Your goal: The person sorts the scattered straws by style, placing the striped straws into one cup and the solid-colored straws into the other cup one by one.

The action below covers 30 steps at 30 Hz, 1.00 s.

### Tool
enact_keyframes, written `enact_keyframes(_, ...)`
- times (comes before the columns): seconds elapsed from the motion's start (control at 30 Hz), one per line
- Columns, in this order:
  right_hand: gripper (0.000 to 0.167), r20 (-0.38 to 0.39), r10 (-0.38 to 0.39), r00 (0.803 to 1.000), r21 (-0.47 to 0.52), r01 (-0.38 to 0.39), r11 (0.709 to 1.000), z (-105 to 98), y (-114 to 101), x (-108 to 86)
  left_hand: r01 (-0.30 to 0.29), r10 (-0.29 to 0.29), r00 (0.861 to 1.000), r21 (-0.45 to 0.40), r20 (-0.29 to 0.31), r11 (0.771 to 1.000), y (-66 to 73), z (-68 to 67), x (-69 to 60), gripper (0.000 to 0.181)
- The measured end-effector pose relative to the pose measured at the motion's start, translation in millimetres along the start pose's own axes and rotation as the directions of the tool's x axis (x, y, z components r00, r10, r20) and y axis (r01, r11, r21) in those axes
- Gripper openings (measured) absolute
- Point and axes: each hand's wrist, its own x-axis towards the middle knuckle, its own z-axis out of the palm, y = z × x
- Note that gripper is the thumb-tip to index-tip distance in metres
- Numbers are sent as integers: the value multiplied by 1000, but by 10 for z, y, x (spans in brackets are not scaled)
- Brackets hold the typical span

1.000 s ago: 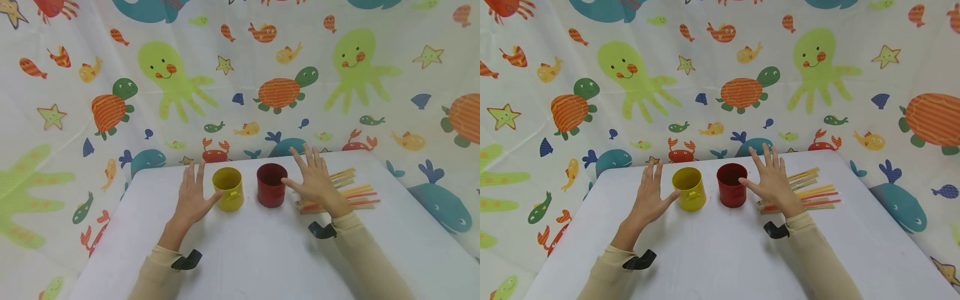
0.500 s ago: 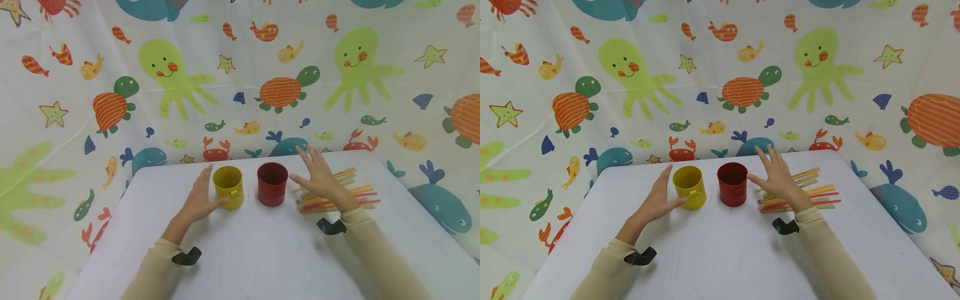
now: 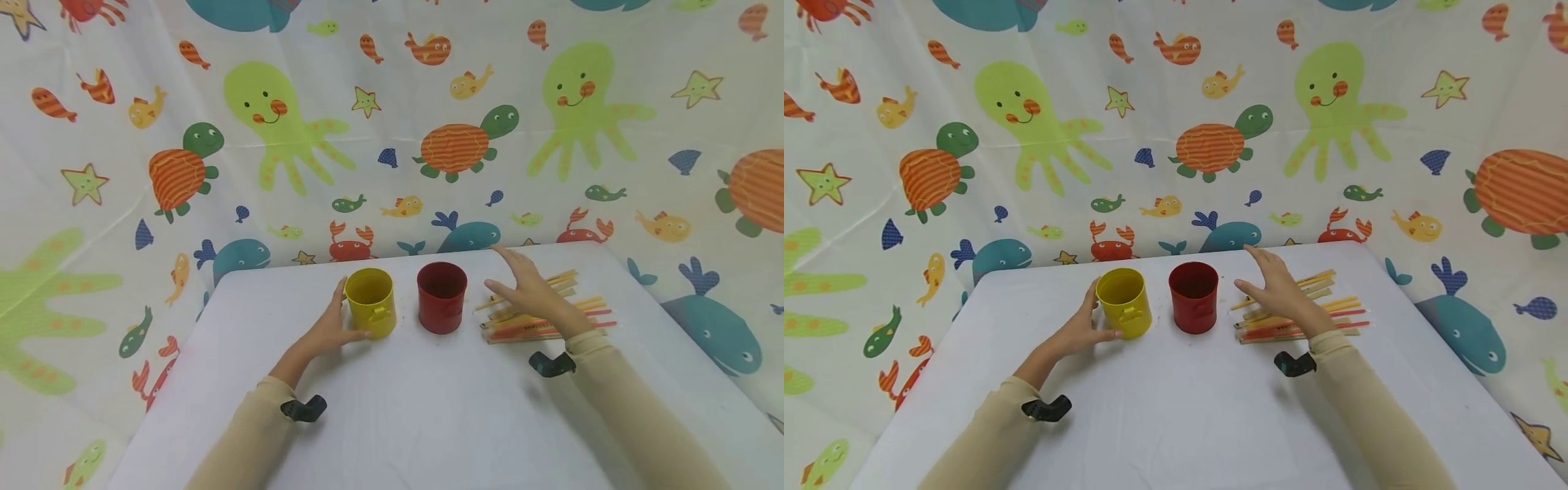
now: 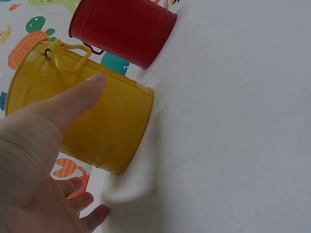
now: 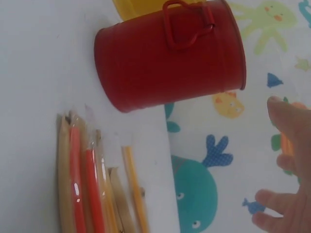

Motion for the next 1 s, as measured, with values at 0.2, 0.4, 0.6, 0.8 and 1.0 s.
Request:
enact_keyframes(0.2,74,-4,0,1000,50,0,999,-20,114,11,12,-9,999,-73,41,997,-59,-11,80,126)
enact_keyframes(0.4,66,27,61,998,71,-63,996,-52,262,18,49,-42,997,-89,72,995,-119,17,142,119)
enact_keyframes(0.6,55,52,64,997,144,-71,987,-98,455,32,47,-39,996,-101,75,994,-182,52,191,109)
enact_keyframes(0.8,43,102,91,991,190,-109,976,-141,671,57,31,-19,996,-137,85,990,-251,70,214,103)
enact_keyframes(1.0,38,152,173,973,143,-195,970,-174,837,89,13,0,996,-155,87,988,-253,87,221,100)
